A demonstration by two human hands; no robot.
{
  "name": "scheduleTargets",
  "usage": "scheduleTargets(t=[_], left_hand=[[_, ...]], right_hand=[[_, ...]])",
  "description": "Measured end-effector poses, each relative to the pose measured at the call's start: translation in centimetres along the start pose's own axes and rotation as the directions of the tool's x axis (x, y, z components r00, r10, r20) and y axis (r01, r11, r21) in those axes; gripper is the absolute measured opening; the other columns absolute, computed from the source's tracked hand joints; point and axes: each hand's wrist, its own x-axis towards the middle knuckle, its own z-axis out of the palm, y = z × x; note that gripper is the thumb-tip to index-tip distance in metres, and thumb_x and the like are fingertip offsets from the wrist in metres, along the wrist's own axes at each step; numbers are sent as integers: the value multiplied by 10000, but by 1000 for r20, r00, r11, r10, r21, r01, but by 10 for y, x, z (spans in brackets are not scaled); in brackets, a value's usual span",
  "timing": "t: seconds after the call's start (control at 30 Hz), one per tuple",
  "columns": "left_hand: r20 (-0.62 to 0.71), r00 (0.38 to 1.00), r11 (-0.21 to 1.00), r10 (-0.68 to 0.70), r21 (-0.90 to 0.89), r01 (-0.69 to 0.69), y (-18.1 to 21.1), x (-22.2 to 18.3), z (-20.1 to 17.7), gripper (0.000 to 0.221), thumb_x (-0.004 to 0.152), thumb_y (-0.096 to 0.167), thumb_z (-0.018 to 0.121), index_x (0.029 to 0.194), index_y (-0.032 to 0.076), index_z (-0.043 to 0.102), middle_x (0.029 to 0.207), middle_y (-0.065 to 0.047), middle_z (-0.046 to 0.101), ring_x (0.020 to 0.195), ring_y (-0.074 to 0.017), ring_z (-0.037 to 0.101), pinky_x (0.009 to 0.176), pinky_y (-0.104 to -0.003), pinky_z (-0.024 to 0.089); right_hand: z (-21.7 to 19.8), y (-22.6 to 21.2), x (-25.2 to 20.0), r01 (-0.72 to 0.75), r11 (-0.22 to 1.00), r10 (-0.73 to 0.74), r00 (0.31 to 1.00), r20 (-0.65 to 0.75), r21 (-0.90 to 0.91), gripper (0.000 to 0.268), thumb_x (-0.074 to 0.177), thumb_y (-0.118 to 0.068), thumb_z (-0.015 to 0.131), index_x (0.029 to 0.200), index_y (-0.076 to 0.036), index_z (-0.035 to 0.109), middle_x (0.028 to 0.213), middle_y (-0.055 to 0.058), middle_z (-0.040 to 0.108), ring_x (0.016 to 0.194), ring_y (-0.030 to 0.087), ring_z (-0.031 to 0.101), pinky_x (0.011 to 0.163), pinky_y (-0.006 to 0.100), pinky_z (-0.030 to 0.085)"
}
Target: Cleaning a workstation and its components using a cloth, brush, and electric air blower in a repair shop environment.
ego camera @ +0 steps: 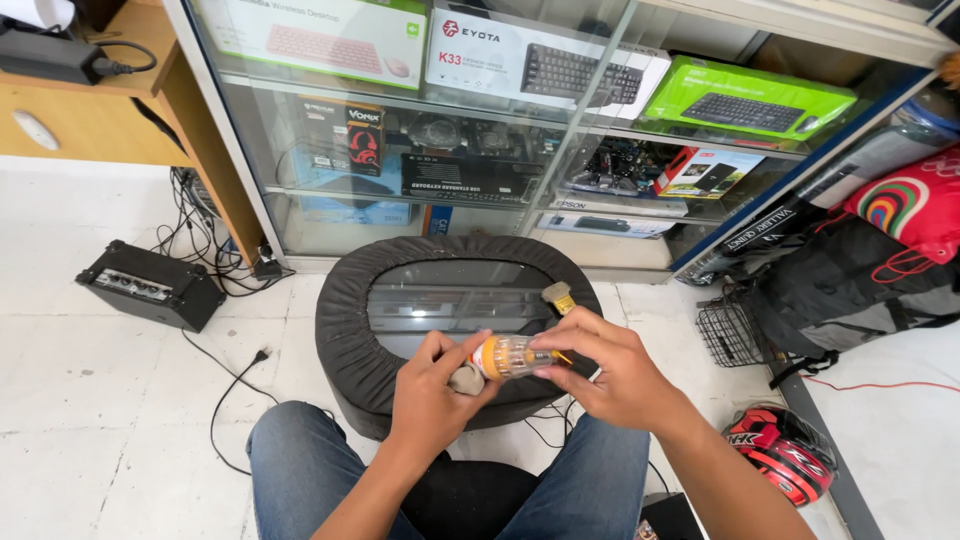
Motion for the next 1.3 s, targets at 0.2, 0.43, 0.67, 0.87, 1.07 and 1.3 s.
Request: scheduleTargets(t=[0.2, 0.43, 0.67, 0.87, 1.07, 1.3], left_hand=[[-235, 958, 957, 163, 274, -96, 6, -5, -4, 596, 766, 114, 919, 1314, 173, 693, 855, 14, 497, 710, -106, 554, 609, -248, 526], [-264, 951, 925, 163, 376, -54, -1, -16, -17, 623, 751, 175, 934, 1324, 195, 691, 855, 24, 496, 675, -81, 521, 541, -236, 496], [-117, 982, 985, -150, 72, 159, 2, -20, -39, 644, 721, 228, 953, 1318, 258, 713, 837, 39, 457, 661, -102, 507, 579, -273, 478], [-186, 981, 984, -49, 161, 79, 8, -16, -43, 609, 761, 218, 941, 1318, 181, 699, 846, 31, 464, 666, -90, 516, 543, -266, 510], [-245, 966, 935, 84, 356, 10, 7, -16, -30, 612, 755, 190, 937, 1317, 181, 695, 850, 14, 466, 667, -104, 510, 515, -265, 491], [-203, 973, 972, -114, 178, 151, 3, -18, -12, 640, 734, 267, 933, 1327, 262, 693, 833, 48, 457, 639, -90, 514, 498, -274, 487]], right_hand=[[22, -8, 12, -246, 958, 268, 951, -151, 149, 179, 836, -150, 826, 999, -94, 776, 811, 32, 634, 693, 107, 580, 576, 208, 470], [39, -11, 30, -492, 836, 521, 850, -71, 243, 123, 800, -142, 821, 902, -94, 770, 830, 25, 779, 680, 85, 693, 603, 217, 577], [26, 0, 48, 87, 990, -109, 974, 198, 113, 484, 879, -250, 806, 1300, -102, 618, 1245, 101, 631, 1131, 231, 645, 937, 359, 538], [48, 12, 40, -18, 990, 18, 1000, 0, 137, 353, 795, -235, 879, 1052, -89, 687, 921, 45, 706, 795, 143, 658, 673, 269, 537], [54, 12, 31, -454, 820, 482, 876, 5, 349, 268, 737, -200, 923, 837, -86, 701, 805, 26, 728, 667, 78, 619, 572, 216, 496], [39, -12, 39, -606, 795, 604, 795, -54, -26, 435, 749, -413, 901, 745, -112, 586, 646, -8, 605, 575, 102, 511, 542, 291, 422]])
